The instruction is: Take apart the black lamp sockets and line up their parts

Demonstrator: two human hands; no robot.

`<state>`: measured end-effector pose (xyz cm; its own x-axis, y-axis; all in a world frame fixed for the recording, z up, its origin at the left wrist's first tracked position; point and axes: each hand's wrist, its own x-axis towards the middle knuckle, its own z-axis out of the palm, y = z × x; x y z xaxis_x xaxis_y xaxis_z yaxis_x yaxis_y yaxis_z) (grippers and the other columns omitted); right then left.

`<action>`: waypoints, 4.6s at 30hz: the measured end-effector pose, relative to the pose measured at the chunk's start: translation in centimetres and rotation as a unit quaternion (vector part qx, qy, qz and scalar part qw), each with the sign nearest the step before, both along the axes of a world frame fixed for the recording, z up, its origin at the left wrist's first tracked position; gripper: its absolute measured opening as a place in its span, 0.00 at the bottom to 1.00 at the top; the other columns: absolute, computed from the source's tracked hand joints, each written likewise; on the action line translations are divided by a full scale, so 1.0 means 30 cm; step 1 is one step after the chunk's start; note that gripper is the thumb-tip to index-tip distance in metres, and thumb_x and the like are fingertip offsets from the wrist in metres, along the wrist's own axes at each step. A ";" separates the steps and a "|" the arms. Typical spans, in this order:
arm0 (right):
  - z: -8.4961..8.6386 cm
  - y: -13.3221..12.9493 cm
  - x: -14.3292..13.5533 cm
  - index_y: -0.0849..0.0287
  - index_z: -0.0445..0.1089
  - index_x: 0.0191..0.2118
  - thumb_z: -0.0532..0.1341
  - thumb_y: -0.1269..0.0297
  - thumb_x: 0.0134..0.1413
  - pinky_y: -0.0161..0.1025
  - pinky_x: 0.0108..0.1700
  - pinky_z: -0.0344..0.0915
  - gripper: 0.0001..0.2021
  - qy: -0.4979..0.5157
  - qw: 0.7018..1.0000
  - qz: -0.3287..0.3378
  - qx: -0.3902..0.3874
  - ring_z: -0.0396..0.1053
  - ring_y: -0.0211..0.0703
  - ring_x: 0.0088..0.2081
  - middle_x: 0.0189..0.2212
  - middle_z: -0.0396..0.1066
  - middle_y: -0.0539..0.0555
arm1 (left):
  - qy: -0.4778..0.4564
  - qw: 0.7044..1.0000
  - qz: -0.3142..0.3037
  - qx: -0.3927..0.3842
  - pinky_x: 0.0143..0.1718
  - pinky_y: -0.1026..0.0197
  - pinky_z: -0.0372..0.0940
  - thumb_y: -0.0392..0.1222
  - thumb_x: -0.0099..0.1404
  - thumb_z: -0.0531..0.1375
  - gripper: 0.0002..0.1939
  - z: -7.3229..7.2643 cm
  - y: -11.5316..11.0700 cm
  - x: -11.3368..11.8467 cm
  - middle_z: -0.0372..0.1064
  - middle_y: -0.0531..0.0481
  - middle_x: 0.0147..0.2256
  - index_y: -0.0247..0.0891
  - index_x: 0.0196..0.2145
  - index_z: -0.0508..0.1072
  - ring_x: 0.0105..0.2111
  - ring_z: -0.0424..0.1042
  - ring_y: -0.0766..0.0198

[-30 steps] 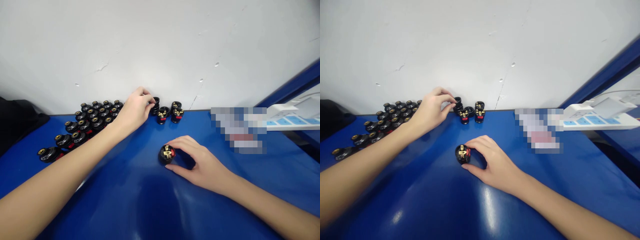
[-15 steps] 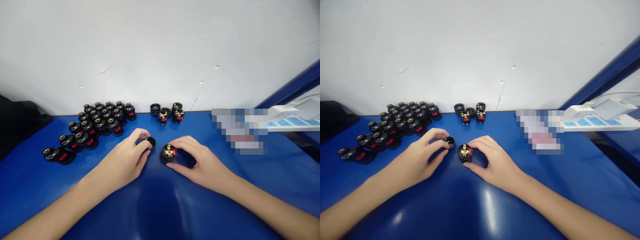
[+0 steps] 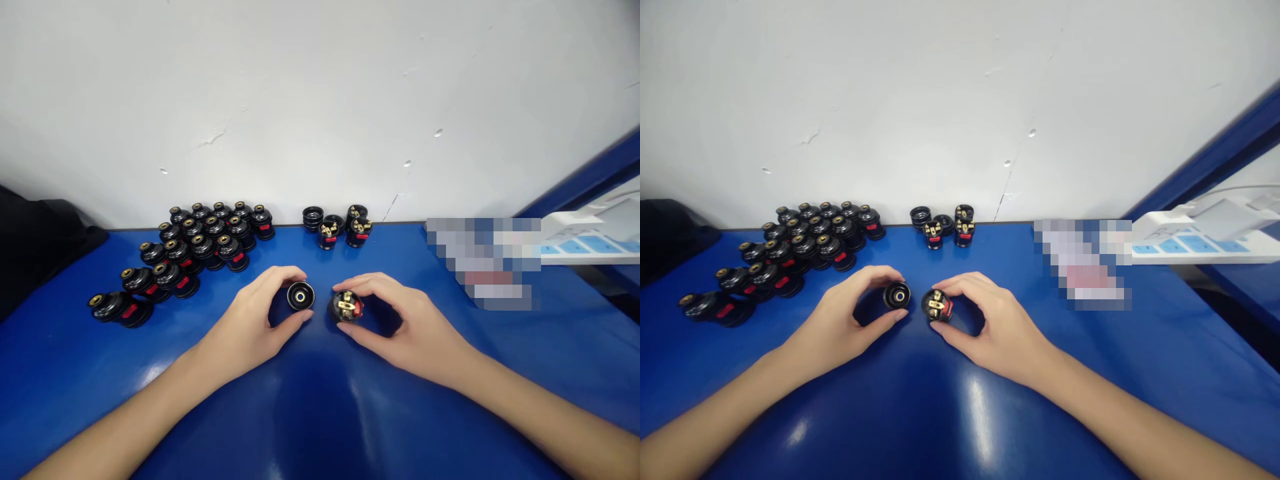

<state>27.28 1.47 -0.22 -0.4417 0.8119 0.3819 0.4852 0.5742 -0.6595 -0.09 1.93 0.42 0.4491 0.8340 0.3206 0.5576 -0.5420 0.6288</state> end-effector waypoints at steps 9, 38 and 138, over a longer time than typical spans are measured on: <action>0.003 -0.006 -0.003 0.52 0.72 0.52 0.69 0.70 0.62 0.43 0.48 0.79 0.14 0.026 0.999 -0.022 0.028 0.80 0.45 0.44 0.46 0.78 0.53 | -0.069 0.996 -0.022 -0.047 0.56 0.55 0.79 0.42 0.69 0.72 0.33 -0.007 -0.023 0.009 0.81 0.49 0.55 0.49 0.66 0.62 0.53 0.82 0.59; -0.019 -0.010 0.027 0.49 0.74 0.60 0.66 0.81 0.64 0.44 0.56 0.81 0.24 0.034 0.988 0.067 0.131 0.81 0.48 0.55 0.53 0.75 0.58 | -0.216 0.957 0.014 -0.193 0.42 0.62 0.83 0.45 0.74 0.66 0.09 0.010 -0.033 0.075 0.78 0.46 0.48 0.42 0.38 0.87 0.37 0.83 0.66; 0.002 -0.006 0.013 0.51 0.75 0.55 0.75 0.67 0.61 0.42 0.44 0.81 0.19 0.057 0.991 0.040 0.112 0.80 0.46 0.42 0.43 0.81 0.54 | -0.186 0.980 -0.074 -0.021 0.68 0.36 0.71 0.44 0.61 0.78 0.46 -0.042 -0.037 0.054 0.58 0.40 0.69 0.55 0.70 0.60 0.59 0.77 0.47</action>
